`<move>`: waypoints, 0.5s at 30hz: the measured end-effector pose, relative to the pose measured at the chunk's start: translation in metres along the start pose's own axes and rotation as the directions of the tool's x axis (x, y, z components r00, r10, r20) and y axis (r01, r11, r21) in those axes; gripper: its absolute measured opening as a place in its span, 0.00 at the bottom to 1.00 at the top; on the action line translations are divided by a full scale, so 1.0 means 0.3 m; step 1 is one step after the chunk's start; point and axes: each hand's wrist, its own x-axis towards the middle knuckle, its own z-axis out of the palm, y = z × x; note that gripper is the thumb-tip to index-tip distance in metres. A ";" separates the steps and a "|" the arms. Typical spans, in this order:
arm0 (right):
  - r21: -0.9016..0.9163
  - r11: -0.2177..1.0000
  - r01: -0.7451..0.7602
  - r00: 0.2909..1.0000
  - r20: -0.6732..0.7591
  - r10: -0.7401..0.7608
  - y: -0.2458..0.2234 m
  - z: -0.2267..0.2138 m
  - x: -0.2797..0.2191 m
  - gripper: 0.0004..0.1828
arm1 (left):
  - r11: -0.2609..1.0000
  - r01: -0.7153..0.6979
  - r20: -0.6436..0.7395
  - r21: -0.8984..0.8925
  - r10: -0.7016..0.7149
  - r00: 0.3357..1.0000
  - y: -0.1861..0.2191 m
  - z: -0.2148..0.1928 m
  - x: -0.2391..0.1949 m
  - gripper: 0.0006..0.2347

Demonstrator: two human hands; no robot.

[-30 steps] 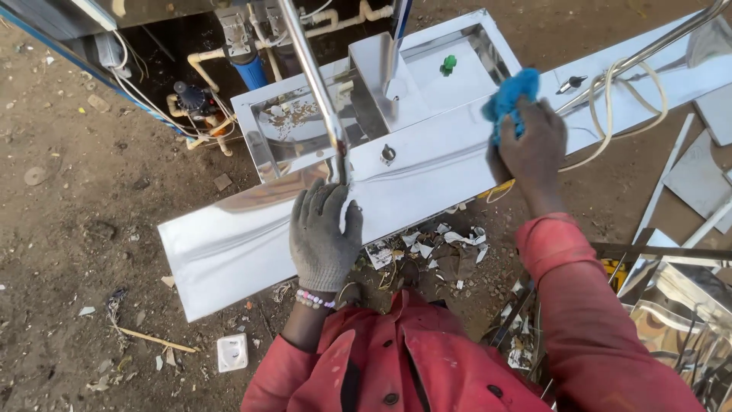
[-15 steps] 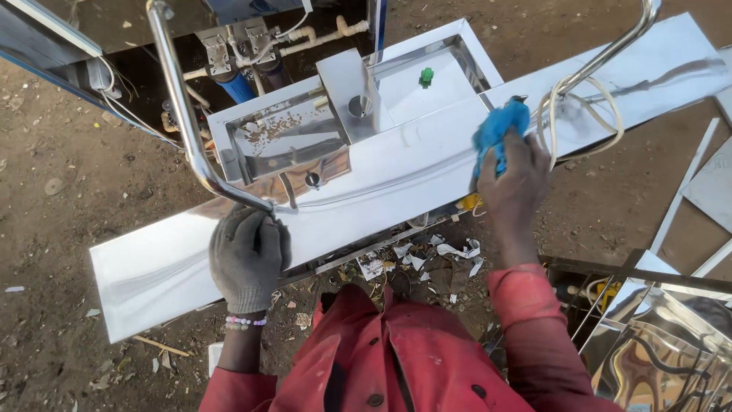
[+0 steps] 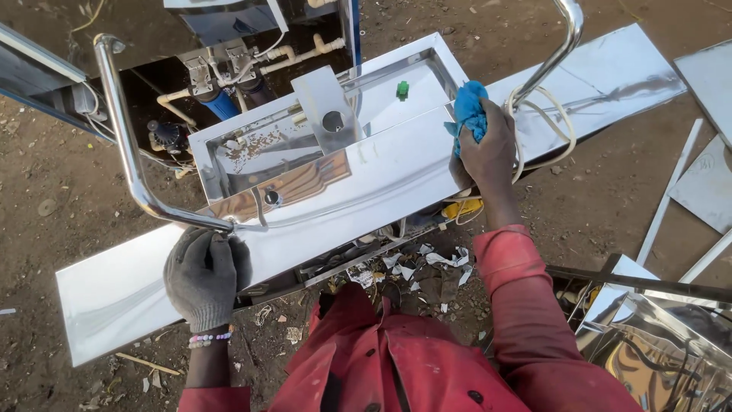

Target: Cleaning and polishing a stainless steel water refilling station using a cloth

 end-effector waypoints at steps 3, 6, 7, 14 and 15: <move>0.015 1.000 0.021 0.999 -0.050 -0.020 -0.042 0.002 -0.020 0.33 | 1.000 0.014 0.014 -0.003 -0.014 1.000 0.003 -0.001 0.000 0.04; -0.119 0.993 -0.009 0.982 -0.187 -0.013 -0.116 0.029 -0.058 0.30 | 1.000 0.018 0.025 0.010 -0.018 1.000 0.027 -0.017 0.019 0.05; -0.155 0.988 -0.004 0.969 -0.243 -0.035 -0.176 0.016 -0.077 0.28 | 1.000 0.005 0.051 0.020 -0.006 0.999 0.067 -0.039 0.035 0.07; -0.114 0.989 0.090 0.996 0.036 -0.087 -0.341 -0.061 -0.330 0.30 | 1.000 0.020 -0.052 -0.005 -0.020 0.998 0.037 -0.035 -0.022 0.08; -0.120 0.988 0.093 0.995 0.036 -0.089 -0.345 -0.105 -0.329 0.30 | 1.000 0.022 -0.053 -0.010 -0.023 0.998 -0.003 -0.006 -0.065 0.08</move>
